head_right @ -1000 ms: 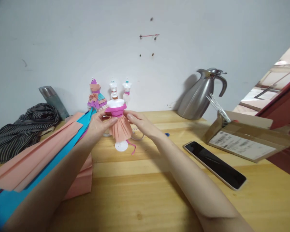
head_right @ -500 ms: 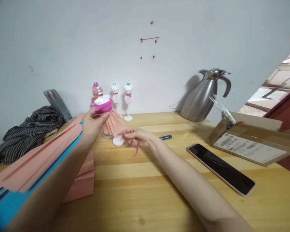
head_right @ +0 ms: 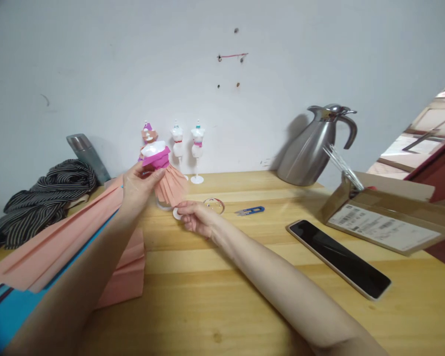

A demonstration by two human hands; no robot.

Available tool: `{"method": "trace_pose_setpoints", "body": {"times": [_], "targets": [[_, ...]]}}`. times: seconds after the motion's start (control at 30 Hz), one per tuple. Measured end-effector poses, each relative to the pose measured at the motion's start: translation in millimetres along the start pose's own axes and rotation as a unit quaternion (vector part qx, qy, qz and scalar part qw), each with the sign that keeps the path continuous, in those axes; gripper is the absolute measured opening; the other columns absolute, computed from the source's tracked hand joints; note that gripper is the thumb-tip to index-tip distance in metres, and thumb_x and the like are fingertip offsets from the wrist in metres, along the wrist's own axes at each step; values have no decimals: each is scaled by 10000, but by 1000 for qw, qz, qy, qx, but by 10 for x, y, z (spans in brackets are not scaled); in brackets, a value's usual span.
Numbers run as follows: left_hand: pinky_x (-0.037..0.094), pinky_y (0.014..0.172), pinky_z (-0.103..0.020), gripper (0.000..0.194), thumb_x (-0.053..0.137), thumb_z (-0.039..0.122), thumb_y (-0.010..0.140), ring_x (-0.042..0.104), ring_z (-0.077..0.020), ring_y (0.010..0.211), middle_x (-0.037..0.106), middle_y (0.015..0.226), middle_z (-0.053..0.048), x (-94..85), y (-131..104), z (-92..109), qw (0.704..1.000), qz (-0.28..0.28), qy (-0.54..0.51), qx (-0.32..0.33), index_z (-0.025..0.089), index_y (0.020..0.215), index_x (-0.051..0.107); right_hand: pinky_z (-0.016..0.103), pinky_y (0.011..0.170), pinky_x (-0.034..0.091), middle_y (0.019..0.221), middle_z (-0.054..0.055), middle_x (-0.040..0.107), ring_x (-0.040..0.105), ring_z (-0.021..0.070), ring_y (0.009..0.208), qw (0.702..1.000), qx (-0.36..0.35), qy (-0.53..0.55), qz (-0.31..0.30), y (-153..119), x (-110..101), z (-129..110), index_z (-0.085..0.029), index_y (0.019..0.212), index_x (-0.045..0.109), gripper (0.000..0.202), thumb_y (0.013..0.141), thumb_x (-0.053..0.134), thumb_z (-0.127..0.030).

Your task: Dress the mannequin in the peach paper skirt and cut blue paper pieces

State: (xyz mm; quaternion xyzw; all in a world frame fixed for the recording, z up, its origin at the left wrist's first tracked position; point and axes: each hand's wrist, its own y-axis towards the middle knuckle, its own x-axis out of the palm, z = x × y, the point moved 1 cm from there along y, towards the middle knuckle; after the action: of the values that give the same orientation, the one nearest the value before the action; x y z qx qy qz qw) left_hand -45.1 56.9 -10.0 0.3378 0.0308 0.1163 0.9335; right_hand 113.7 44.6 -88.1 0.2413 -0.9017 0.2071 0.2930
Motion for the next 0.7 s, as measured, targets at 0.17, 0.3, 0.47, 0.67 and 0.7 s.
{"method": "trace_pose_setpoints", "body": {"times": [0.17,0.3,0.47,0.67,0.7], "targets": [[488,796,-297,324,759,280,636,637,-180,843,718,907,-41,-95,73,-50,997,-56,-50,-18,184,942,713,139,342,231,555,-26,539,372,44,397,999,-15,25,38,-58,-39,-229,-132,814,572,147,692,647,-99],[494,811,-305,284,767,254,626,641,-179,843,723,895,-45,-97,77,-81,994,-87,-64,-30,188,900,727,143,330,211,514,-40,455,333,55,388,995,-32,82,35,-64,-23,-269,-171,716,470,133,799,569,-205],[499,831,-309,272,771,253,642,645,-174,867,724,925,-39,-87,70,-70,989,-104,-97,-33,208,907,729,131,324,185,500,-63,356,258,46,386,993,-27,112,-11,-38,-4,-166,-190,651,360,231,791,534,-132],[507,829,-296,252,770,257,655,652,-169,888,725,958,-32,-116,83,-97,986,-108,-120,-35,225,902,733,131,316,172,499,-64,343,238,46,392,994,-10,107,-23,-7,8,-52,-184,639,381,228,781,548,-119],[507,824,-292,244,773,252,652,653,-166,876,726,944,-30,-121,85,-107,986,-112,-121,-36,221,891,734,131,315,172,494,-65,341,234,46,392,994,-13,105,-23,0,2,-45,-182,636,385,228,774,554,-114]]}}
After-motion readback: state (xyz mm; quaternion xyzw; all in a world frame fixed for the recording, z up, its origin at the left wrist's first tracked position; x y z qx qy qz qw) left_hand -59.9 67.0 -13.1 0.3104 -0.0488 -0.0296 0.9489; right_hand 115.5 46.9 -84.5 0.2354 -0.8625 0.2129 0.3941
